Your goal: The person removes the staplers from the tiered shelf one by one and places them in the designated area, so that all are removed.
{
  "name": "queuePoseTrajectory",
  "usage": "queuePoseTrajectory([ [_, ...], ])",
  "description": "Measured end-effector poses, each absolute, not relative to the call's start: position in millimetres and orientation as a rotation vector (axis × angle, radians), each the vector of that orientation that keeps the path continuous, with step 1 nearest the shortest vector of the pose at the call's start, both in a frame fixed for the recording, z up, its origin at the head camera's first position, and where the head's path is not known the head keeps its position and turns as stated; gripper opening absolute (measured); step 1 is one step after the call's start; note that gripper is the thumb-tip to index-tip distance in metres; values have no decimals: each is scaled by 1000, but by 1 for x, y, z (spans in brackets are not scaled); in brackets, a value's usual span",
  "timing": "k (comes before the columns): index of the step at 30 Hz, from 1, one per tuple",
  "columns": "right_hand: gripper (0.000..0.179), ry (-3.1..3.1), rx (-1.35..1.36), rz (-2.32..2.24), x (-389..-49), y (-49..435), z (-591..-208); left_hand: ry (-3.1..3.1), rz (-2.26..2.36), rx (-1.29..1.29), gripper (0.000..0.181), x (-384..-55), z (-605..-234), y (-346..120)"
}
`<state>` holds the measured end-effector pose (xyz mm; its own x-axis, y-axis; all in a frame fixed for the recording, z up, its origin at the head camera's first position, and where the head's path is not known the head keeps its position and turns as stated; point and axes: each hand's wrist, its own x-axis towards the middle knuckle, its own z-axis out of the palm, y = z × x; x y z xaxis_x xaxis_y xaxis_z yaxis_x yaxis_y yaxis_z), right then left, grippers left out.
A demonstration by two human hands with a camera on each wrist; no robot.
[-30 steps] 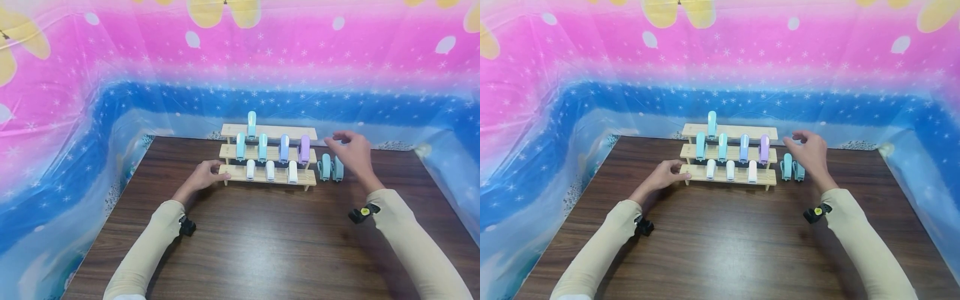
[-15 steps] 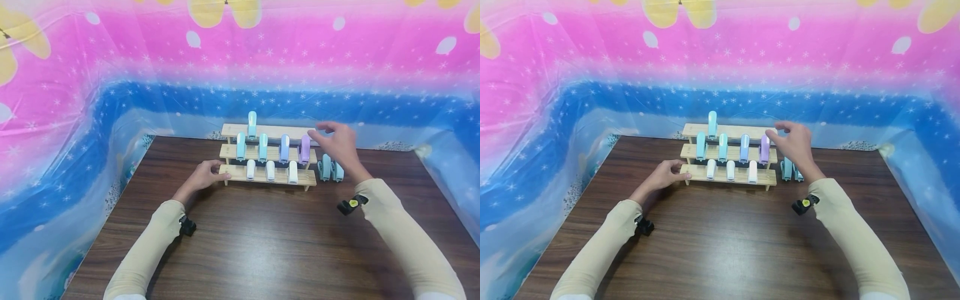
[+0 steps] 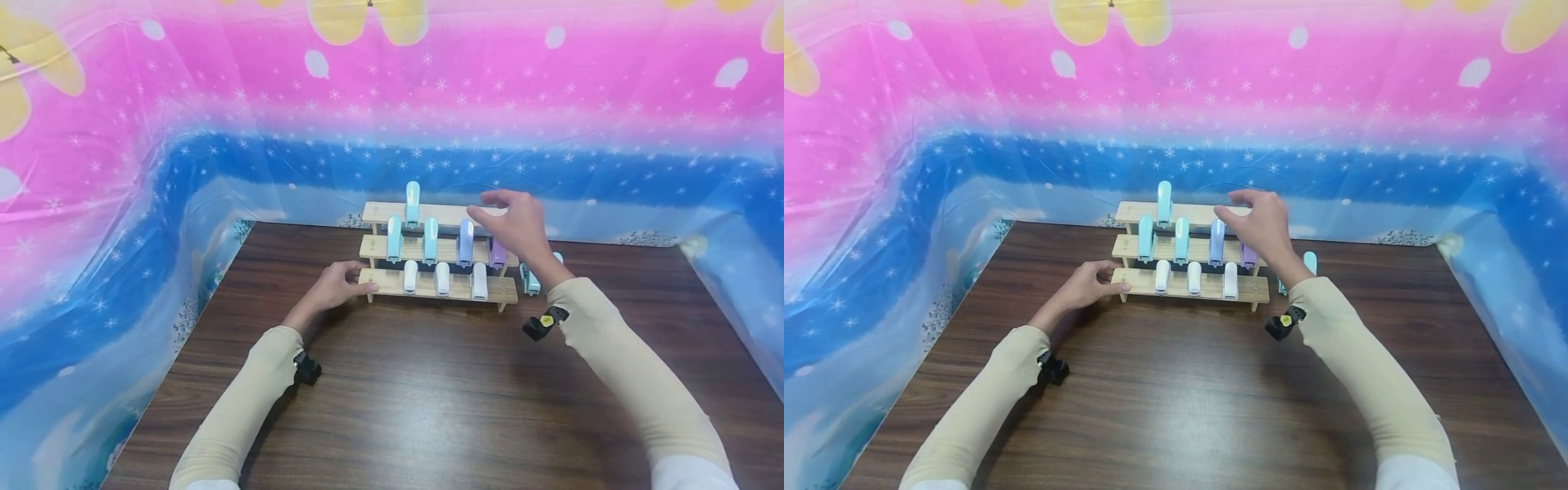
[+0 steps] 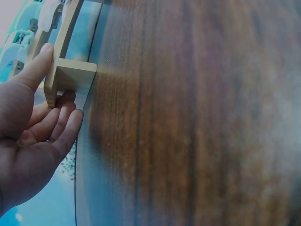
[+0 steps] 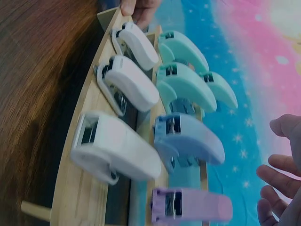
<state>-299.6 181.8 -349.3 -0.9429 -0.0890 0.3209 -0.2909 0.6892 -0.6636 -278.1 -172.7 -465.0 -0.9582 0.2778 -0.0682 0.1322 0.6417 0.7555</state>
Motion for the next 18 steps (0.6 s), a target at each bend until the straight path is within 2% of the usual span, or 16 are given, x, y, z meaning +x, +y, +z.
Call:
queuePoseTrajectory([
  [18,54,-2681,417,1056,-319,122,-352,2679,1234,354,61,-278,-466,-173],
])
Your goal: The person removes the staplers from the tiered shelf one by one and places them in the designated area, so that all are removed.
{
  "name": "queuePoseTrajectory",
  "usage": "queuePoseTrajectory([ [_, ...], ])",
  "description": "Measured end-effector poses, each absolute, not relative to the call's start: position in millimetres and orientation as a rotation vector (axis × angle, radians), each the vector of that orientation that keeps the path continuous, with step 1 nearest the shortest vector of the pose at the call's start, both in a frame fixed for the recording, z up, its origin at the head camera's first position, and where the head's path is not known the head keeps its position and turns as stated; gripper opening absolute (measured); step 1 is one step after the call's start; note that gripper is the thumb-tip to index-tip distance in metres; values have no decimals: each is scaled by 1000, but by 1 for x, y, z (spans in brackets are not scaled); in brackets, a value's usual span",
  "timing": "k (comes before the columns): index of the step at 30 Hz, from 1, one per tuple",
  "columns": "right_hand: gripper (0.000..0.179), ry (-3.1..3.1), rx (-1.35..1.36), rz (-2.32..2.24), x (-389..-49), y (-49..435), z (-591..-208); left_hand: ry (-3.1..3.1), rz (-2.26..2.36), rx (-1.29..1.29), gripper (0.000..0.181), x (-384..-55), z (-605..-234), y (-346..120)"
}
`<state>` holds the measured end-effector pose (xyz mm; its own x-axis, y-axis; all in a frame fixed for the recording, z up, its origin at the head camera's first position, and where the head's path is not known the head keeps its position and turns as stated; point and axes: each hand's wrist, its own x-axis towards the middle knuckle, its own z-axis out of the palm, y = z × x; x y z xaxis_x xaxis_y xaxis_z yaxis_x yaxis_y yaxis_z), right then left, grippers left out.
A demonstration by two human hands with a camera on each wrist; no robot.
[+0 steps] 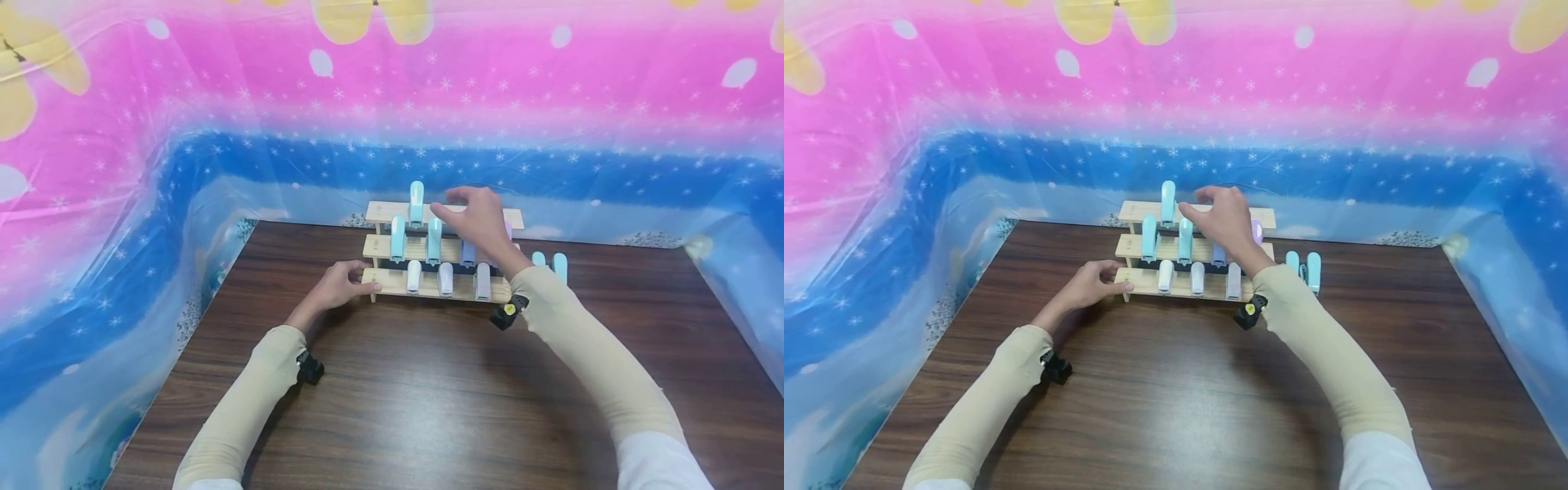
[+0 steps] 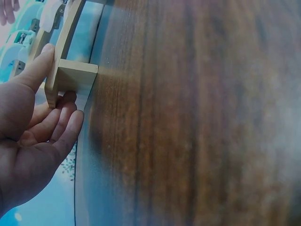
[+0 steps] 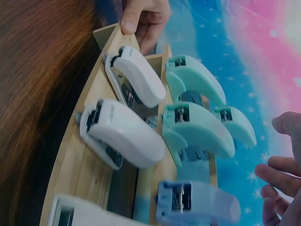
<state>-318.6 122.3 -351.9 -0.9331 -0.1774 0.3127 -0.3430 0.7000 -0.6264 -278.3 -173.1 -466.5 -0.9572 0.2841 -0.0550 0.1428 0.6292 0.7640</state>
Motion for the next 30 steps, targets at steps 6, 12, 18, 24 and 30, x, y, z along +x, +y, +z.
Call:
queuePoseTrajectory([
  [6,53,-2723,407,1002,-325,105,-354,2676,1239,357,61,-279,-468,-174],
  [12,59,-2773,368,960,-332,95,-357,2675,1238,359,62,-279,-467,-175],
  [18,65,-2804,350,929,-337,91,-359,2673,1241,363,62,-279,-466,-175],
  [24,62,-2810,365,931,-338,86,-360,2661,1251,381,60,-279,-466,-175],
  [30,49,-2788,365,934,-339,79,-362,2654,1256,369,61,-279,-468,-175],
])
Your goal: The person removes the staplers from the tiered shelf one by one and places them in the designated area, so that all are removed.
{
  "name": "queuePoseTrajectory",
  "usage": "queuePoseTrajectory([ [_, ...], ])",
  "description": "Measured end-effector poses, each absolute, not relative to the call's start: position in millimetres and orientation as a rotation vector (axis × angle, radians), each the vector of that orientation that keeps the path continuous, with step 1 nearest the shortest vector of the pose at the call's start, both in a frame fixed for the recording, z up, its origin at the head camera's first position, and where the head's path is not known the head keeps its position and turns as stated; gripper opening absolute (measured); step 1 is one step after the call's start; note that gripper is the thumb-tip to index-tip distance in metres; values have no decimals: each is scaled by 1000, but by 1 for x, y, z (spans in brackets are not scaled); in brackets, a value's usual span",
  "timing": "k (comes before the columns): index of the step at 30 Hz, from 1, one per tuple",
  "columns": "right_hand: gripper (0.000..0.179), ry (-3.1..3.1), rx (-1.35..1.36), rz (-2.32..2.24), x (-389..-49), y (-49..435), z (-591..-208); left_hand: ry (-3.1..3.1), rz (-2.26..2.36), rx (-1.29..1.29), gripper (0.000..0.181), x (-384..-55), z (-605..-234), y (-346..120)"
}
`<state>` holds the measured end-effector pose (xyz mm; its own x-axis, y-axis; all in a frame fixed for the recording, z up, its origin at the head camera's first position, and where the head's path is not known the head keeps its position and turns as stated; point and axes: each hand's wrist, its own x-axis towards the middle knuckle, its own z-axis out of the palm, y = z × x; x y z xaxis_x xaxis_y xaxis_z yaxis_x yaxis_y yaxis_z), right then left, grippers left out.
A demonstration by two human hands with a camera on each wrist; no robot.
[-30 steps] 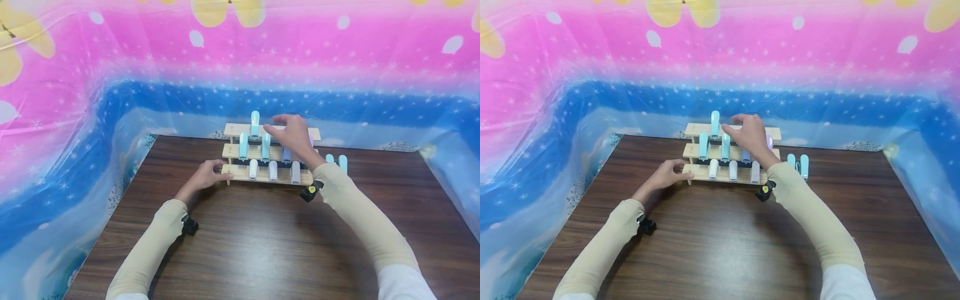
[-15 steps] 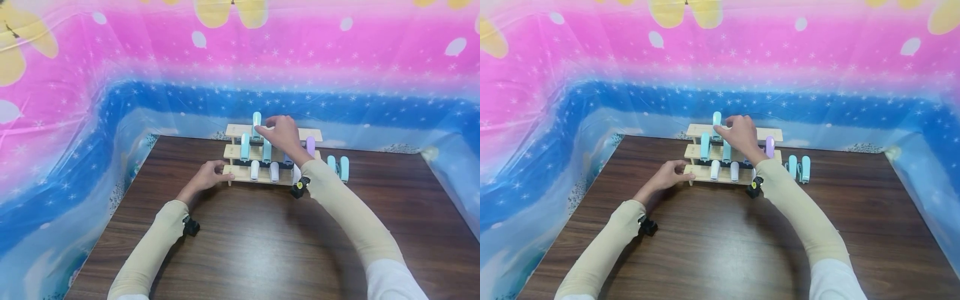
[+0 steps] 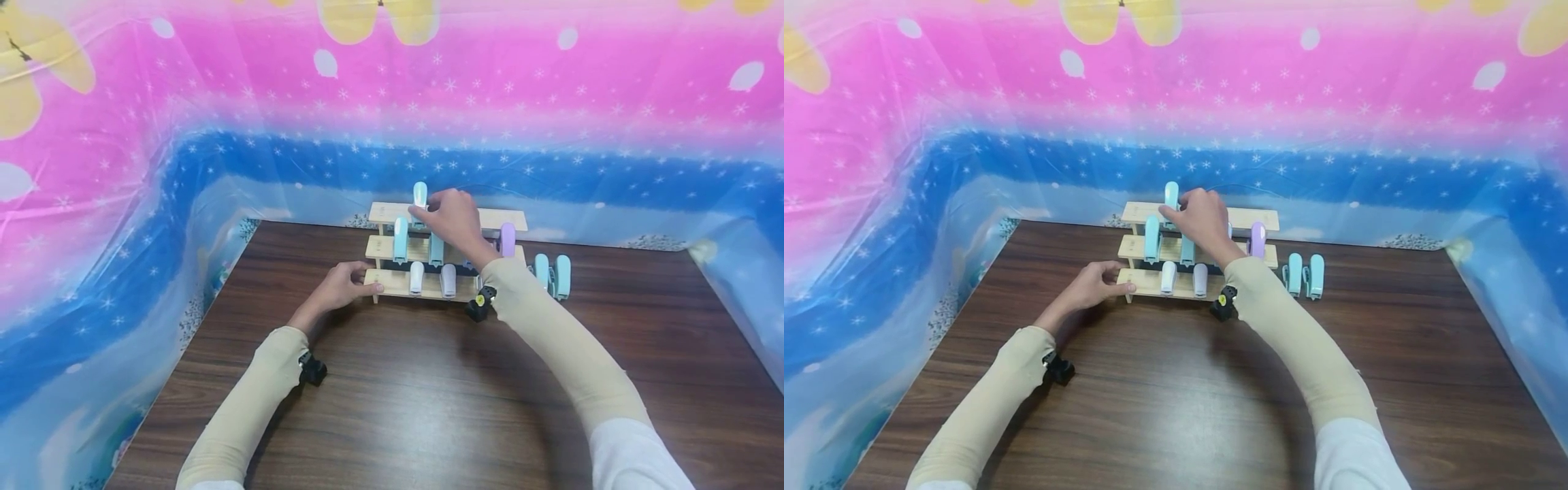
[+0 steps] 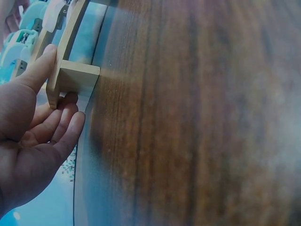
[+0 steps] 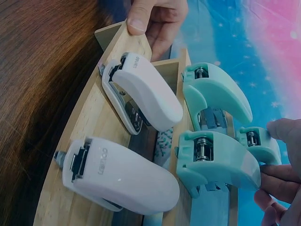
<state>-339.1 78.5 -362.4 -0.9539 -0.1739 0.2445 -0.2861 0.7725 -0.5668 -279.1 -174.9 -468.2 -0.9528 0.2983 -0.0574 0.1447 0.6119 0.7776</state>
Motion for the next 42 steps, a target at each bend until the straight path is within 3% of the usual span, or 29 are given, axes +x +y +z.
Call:
queuePoseTrajectory([
  [12,36,-2774,294,1028,-339,73,-362,2666,1222,350,63,-278,-465,-174],
  [25,36,-2764,250,1103,-342,71,-361,2674,1239,381,61,-278,-465,-174],
  [42,46,-2689,254,1161,-333,89,-333,2678,1234,365,64,-277,-464,-174],
])
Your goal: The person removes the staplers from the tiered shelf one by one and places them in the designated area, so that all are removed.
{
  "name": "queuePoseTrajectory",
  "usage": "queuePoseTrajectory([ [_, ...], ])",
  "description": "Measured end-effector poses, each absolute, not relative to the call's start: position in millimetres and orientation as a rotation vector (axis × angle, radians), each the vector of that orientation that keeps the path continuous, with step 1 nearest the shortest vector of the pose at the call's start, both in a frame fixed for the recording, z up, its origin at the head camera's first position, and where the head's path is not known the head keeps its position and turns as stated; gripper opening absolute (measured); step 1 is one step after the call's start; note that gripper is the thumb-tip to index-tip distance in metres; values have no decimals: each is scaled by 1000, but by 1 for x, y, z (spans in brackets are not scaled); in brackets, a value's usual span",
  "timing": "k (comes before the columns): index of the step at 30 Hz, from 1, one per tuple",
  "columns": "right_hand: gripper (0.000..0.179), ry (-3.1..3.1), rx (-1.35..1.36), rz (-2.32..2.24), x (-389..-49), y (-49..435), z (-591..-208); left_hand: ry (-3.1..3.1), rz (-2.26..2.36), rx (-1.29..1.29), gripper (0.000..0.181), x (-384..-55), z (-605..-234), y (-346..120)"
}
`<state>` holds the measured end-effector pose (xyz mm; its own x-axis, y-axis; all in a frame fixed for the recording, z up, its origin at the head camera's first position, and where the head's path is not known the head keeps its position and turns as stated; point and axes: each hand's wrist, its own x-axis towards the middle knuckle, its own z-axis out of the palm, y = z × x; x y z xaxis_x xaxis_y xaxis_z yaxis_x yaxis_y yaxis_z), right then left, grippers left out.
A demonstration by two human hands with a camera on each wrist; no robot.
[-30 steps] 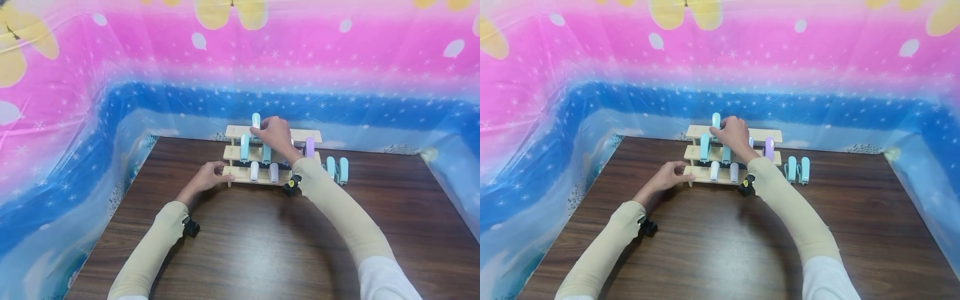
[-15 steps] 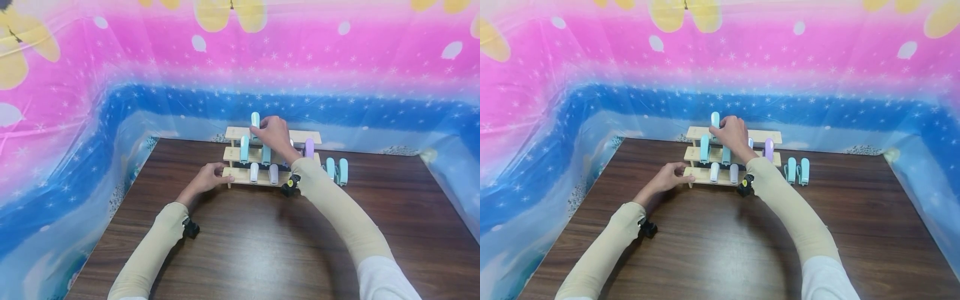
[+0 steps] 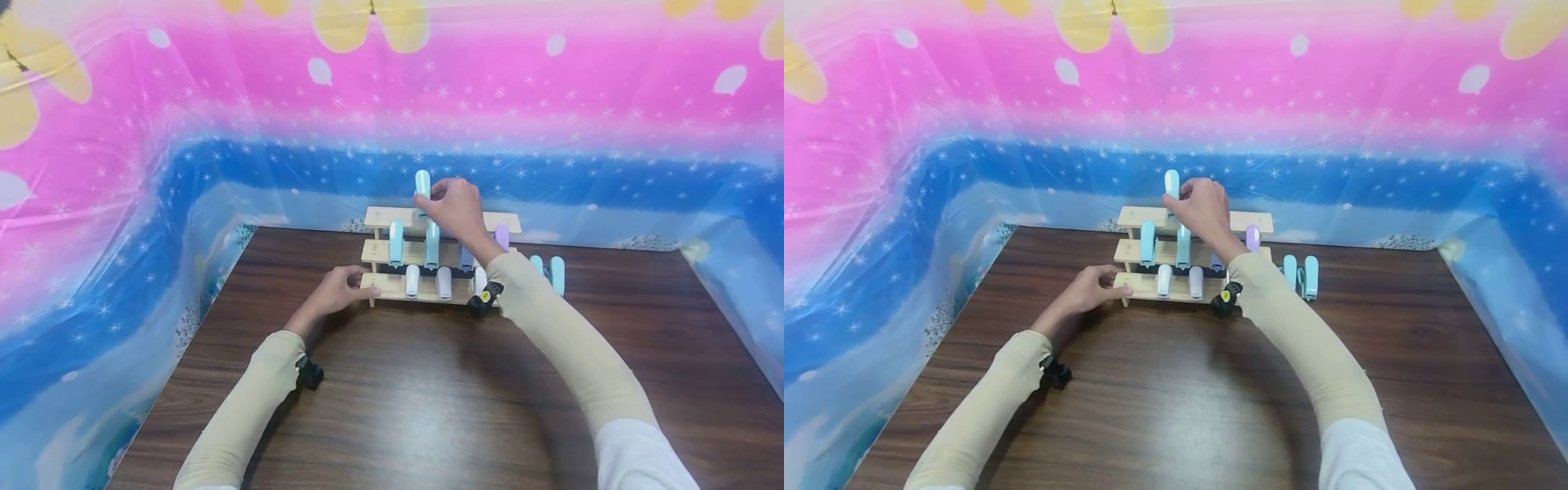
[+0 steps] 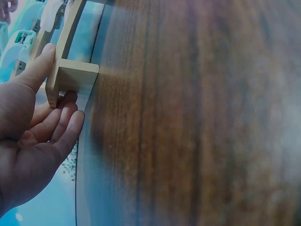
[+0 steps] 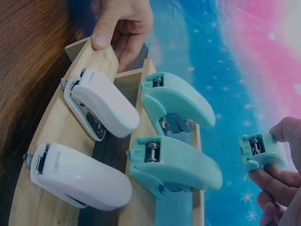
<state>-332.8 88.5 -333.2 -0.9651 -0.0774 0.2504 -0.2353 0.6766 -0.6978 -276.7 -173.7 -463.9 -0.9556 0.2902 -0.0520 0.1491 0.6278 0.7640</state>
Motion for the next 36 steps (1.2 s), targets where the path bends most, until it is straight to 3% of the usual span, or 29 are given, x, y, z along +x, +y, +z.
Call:
queuePoseTrajectory([
  [36,55,-2614,128,1165,-304,170,-319,2664,1221,341,68,-279,-465,-172],
])
